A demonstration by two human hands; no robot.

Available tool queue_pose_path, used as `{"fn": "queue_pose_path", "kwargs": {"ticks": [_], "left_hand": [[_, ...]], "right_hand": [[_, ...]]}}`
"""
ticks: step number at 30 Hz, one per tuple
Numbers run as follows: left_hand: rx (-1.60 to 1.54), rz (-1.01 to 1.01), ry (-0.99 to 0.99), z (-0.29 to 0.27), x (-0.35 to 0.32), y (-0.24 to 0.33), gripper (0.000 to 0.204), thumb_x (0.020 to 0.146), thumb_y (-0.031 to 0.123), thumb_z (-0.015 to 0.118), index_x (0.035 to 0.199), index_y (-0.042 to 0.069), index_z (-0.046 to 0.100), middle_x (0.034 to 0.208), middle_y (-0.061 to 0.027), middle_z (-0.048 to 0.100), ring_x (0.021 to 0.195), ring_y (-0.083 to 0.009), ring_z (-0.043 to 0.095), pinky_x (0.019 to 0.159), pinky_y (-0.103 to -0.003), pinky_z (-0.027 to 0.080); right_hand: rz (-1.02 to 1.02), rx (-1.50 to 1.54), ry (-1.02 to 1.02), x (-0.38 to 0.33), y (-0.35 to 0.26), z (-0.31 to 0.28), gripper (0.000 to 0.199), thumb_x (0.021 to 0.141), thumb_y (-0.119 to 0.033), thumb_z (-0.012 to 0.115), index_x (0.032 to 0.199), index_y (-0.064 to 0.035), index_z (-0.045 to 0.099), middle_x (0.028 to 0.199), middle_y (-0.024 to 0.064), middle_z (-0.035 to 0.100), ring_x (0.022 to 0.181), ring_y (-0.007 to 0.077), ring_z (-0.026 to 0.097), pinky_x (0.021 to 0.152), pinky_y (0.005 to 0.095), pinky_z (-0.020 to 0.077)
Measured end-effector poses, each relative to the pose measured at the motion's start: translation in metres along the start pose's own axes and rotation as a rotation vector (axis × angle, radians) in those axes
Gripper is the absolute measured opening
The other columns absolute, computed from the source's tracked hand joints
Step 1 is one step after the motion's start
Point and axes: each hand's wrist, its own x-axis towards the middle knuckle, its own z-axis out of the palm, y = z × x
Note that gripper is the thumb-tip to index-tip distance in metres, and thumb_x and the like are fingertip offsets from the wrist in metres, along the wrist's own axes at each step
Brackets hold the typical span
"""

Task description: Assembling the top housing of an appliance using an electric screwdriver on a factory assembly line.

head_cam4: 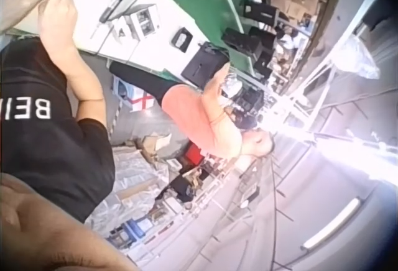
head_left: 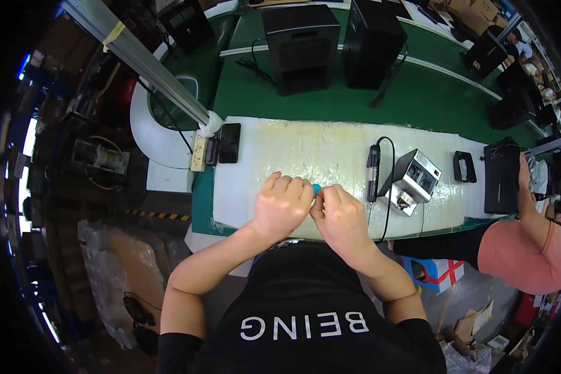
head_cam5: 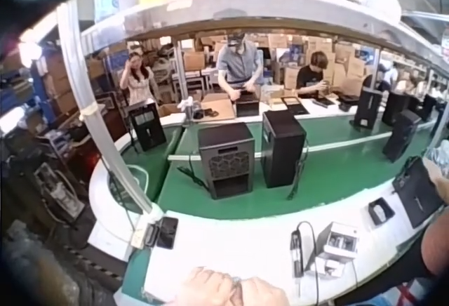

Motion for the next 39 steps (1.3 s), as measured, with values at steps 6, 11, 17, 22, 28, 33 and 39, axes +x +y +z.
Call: {"fn": "queue_pose_path", "kwargs": {"ticks": [6, 11, 17, 22, 28, 33, 39], "left_hand": [[-0.527, -0.511, -0.245, 0.002, 0.001, 0.007, 0.028, 0.070, 0.018, 0.073, 0.093, 0.004, 0.066, 0.087, -0.0110, 0.066, 0.078, -0.0254, 0.066, 0.070, -0.036, 0.053], [-0.885, -0.645, -0.176, 0.025, -0.011, 0.026, 0.024, 0.080, 0.003, 0.062, 0.104, 0.003, 0.066, 0.099, -0.0136, 0.068, 0.087, -0.0243, 0.068, 0.076, -0.033, 0.054], [-1.173, -0.837, -0.161, 0.021, -0.015, 0.031, 0.029, 0.094, 0.020, 0.057, 0.113, 0.000, 0.061, 0.106, -0.0134, 0.067, 0.093, -0.0197, 0.065, 0.080, -0.032, 0.052], [-1.654, -0.800, -0.339, 0.016, -0.017, 0.037, 0.060, 0.102, 0.045, 0.030, 0.137, -0.003, 0.040, 0.129, -0.0175, 0.052, 0.112, -0.0226, 0.055, 0.094, -0.032, 0.045], [-1.802, -0.753, -0.404, 0.005, -0.009, 0.036, 0.060, 0.103, 0.045, 0.021, 0.144, 0.001, 0.030, 0.134, -0.0180, 0.047, 0.122, -0.0248, 0.047, 0.101, -0.037, 0.039], [-1.800, -0.739, -0.440, 0.003, -0.012, 0.034, 0.060, 0.103, 0.044, 0.021, 0.144, 0.001, 0.031, 0.136, -0.0180, 0.045, 0.124, -0.0249, 0.045, 0.103, -0.037, 0.037], [-1.711, -0.857, -0.275, 0.006, -0.018, 0.043, 0.045, 0.101, 0.033, 0.042, 0.130, -0.001, 0.050, 0.125, -0.0167, 0.056, 0.114, -0.0221, 0.054, 0.096, -0.033, 0.044]], "right_hand": [[0.090, 0.048, -0.015, -0.011, 0.002, -0.003, 0.013, 0.071, -0.001, 0.063, 0.074, -0.0010, 0.050, 0.068, 0.0133, 0.054, 0.057, 0.0289, 0.058, 0.050, 0.0379, 0.0483], [0.133, 0.132, 0.039, -0.015, 0.005, -0.004, 0.013, 0.074, 0.003, 0.065, 0.079, 0.0005, 0.054, 0.070, 0.0126, 0.059, 0.056, 0.0251, 0.062, 0.051, 0.0338, 0.0494], [0.205, 0.360, 0.154, -0.031, 0.000, -0.004, 0.014, 0.081, 0.007, 0.063, 0.094, 0.0045, 0.059, 0.085, 0.0151, 0.064, 0.070, 0.0243, 0.067, 0.062, 0.0297, 0.0529], [0.088, 0.363, 0.203, -0.030, -0.004, 0.001, 0.017, 0.080, 0.007, 0.065, 0.096, 0.0041, 0.060, 0.089, 0.0155, 0.065, 0.073, 0.0268, 0.067, 0.062, 0.0316, 0.0537], [0.000, 0.323, 0.259, -0.027, -0.001, -0.002, 0.018, 0.079, 0.007, 0.066, 0.097, 0.0047, 0.062, 0.087, 0.0155, 0.066, 0.073, 0.0273, 0.066, 0.061, 0.0321, 0.0537], [-0.033, 0.291, 0.279, -0.025, -0.004, 0.000, 0.019, 0.077, 0.007, 0.066, 0.095, 0.0032, 0.061, 0.085, 0.0139, 0.064, 0.068, 0.0259, 0.065, 0.059, 0.0327, 0.0528], [-0.037, 0.302, 0.299, -0.027, -0.002, 0.000, 0.016, 0.070, 0.004, 0.064, 0.081, -0.0021, 0.054, 0.075, 0.0094, 0.061, 0.055, 0.0213, 0.058, 0.050, 0.0307, 0.0467]]}}
